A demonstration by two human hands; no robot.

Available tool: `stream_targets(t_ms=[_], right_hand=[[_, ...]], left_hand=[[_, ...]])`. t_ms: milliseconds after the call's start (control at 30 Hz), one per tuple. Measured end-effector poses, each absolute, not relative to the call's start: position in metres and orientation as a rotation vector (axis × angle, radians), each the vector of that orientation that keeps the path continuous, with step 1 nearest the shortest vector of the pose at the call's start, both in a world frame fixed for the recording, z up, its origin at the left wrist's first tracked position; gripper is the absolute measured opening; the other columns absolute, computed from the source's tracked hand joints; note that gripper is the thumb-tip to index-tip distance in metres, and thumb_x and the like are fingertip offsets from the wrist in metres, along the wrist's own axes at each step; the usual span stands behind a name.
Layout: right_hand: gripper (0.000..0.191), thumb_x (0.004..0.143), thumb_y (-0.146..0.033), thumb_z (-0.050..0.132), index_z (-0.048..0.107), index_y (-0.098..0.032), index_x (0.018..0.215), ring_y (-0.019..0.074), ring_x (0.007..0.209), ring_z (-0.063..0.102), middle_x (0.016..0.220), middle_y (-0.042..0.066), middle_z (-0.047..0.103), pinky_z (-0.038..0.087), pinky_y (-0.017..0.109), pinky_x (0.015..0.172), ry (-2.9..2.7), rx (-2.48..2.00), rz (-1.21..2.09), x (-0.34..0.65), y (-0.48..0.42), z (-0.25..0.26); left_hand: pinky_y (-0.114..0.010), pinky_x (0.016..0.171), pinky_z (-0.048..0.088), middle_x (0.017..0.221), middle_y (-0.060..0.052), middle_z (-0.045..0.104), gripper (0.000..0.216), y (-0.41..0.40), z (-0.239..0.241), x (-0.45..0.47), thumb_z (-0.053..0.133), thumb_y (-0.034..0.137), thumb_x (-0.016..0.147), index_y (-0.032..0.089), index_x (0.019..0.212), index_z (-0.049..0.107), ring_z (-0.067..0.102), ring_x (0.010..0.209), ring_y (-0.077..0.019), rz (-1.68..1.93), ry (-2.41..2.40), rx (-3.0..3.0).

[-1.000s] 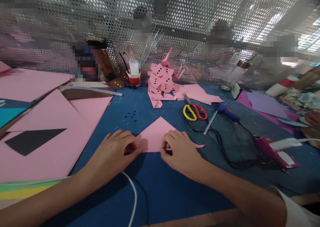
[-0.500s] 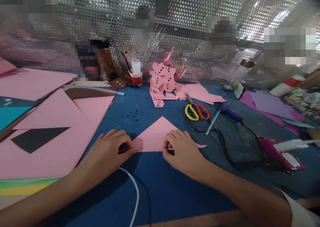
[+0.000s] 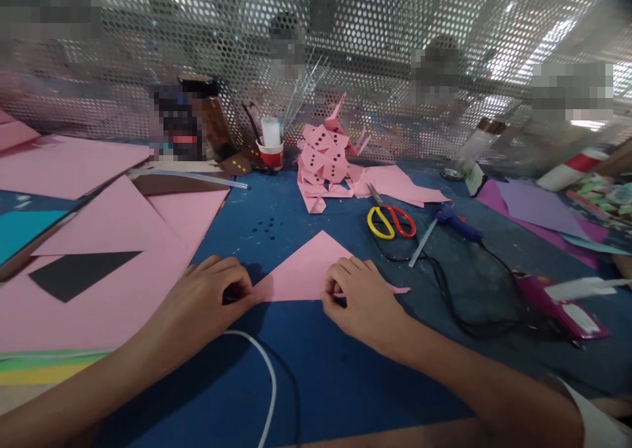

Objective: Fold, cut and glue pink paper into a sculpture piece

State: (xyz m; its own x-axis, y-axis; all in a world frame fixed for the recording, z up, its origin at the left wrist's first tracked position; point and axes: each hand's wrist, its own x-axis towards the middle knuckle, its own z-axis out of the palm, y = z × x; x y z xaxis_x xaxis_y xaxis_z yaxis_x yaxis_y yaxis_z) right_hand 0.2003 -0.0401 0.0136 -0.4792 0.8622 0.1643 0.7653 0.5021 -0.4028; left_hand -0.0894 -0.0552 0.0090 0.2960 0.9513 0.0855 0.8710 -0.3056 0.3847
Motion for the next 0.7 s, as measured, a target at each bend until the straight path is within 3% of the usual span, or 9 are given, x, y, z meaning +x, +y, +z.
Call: stream_targets(t_ms=[467, 700], right_hand=[[0.010, 0.082, -0.012, 0.059, 0.057, -0.021, 0.080, 0.0176, 0.083, 0.055, 0.085, -0.001, 0.065, 0.030, 0.035, 0.077, -2.395, -1.350, 0.400, 0.201, -0.041, 0.016], [0.010, 0.083, -0.012, 0.060, 0.056, -0.021, 0.080, 0.0179, 0.083, 0.055, 0.085, -0.001, 0.065, 0.030, 0.035, 0.077, -2.399, -1.338, 0.393, 0.201, -0.041, 0.013]], left_hand=[[-0.036, 0.073, 0.041, 0.078, -0.003, 0.067, 0.051, -0.054, 0.014, -0.099, 0.059, 0.070, 0.092, 0.024, 0.071, 0.062, 0.056, 0.078, -0.0234, 0.468, 1.668, 2.271], [-0.034, 0.071, 0.042, 0.078, -0.003, 0.066, 0.046, -0.051, 0.020, -0.109, 0.063, 0.066, 0.090, 0.024, 0.070, 0.064, 0.059, 0.078, -0.0228, 0.427, 1.653, 2.237]])
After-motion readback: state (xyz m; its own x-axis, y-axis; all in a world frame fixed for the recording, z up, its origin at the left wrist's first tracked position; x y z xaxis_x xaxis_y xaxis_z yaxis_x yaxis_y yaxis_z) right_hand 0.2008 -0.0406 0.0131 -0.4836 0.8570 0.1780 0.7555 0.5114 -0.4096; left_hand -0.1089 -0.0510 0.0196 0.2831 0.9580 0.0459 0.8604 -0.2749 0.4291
